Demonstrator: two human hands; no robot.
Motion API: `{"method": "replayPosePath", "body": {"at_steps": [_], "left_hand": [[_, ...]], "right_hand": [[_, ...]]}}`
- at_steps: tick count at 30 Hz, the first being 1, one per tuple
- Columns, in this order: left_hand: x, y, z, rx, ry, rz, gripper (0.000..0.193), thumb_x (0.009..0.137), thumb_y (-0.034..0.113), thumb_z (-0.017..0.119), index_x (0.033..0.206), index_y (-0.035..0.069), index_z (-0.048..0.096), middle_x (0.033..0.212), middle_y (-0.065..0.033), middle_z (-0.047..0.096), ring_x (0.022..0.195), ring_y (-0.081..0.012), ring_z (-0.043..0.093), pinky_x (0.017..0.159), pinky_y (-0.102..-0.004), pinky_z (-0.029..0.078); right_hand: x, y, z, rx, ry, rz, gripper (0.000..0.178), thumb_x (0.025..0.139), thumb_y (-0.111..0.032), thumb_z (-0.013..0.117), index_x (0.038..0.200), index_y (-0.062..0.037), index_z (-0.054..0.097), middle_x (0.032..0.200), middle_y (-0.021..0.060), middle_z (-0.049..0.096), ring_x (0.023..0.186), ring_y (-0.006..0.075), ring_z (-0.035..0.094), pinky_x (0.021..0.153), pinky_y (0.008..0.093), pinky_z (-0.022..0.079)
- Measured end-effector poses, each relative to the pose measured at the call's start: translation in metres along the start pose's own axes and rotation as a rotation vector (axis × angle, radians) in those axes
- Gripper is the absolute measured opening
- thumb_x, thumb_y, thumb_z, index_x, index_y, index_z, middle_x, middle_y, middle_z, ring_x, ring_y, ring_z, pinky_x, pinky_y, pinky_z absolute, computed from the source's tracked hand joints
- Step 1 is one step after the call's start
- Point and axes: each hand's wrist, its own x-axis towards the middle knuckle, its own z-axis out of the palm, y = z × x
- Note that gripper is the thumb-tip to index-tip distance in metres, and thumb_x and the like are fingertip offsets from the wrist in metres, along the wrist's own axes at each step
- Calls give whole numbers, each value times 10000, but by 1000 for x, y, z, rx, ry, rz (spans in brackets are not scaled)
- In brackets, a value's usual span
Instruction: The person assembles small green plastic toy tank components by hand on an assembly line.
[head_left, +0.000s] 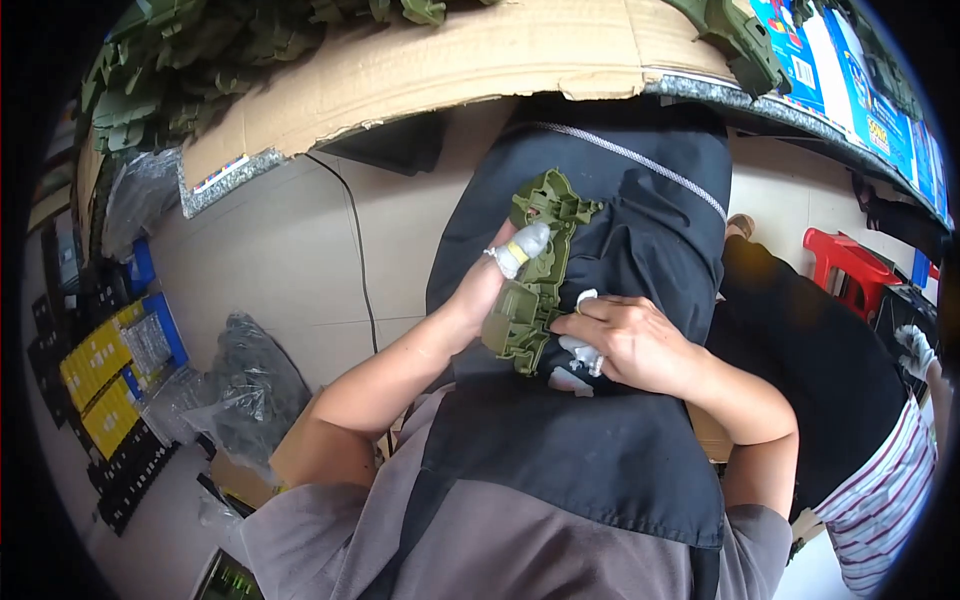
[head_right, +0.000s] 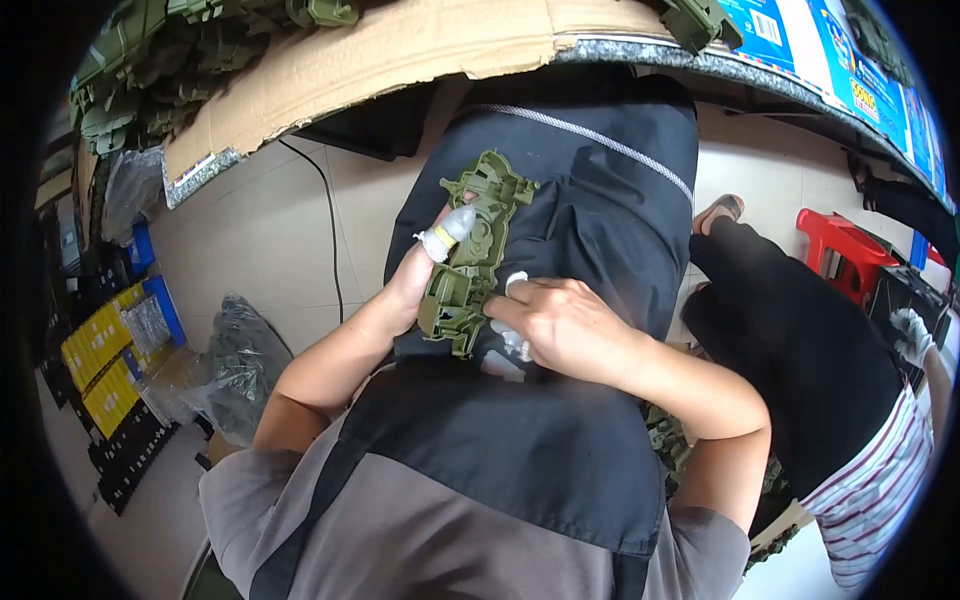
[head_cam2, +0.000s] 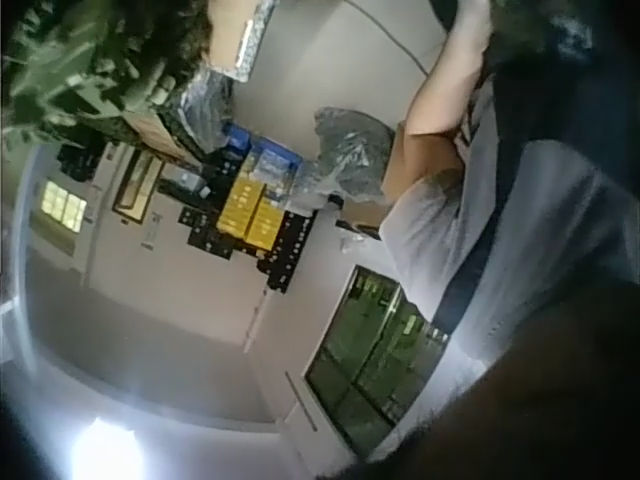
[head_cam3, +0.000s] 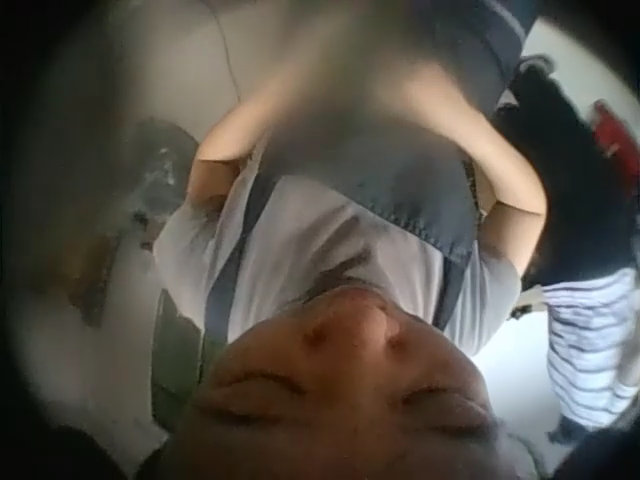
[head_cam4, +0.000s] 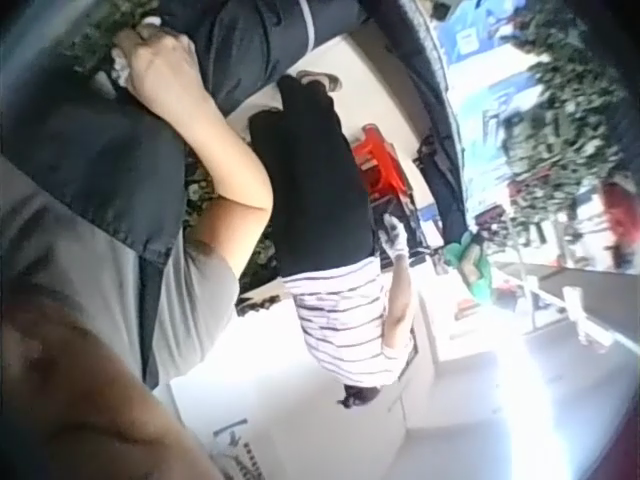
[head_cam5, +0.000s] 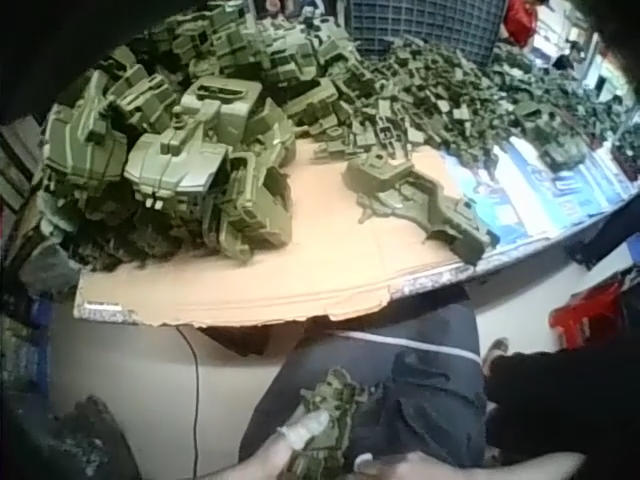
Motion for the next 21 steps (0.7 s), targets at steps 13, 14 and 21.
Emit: {"method": "replayPosePath", "body": {"at_steps": [13,14,21], "left_hand": [[0,-3,-6,-6,0,-43,333,924,273,497,1217,121,457,989,6,576,859,-79,570,720,-234,471],[-2,-7,-10,0,-8,-42,333,924,273,497,1217,121,457,989,6,576,859,-79,570,720,-234,471],[13,-11,-27,-43,31,-80,497,911,393,484,1355,197,373,1101,-67,565,933,-180,595,803,-330,509]], "right_hand": [[18,6,12,50,-92,-1,197,621,39,550,815,8,543,711,162,573,684,336,608,602,407,498],[16,3,16,44,-83,2,197,621,39,550,815,8,543,711,162,573,684,336,608,602,407,498],[29,3,-8,-60,-239,39,329,659,37,526,967,-45,604,834,140,638,779,299,633,679,412,504]]}}
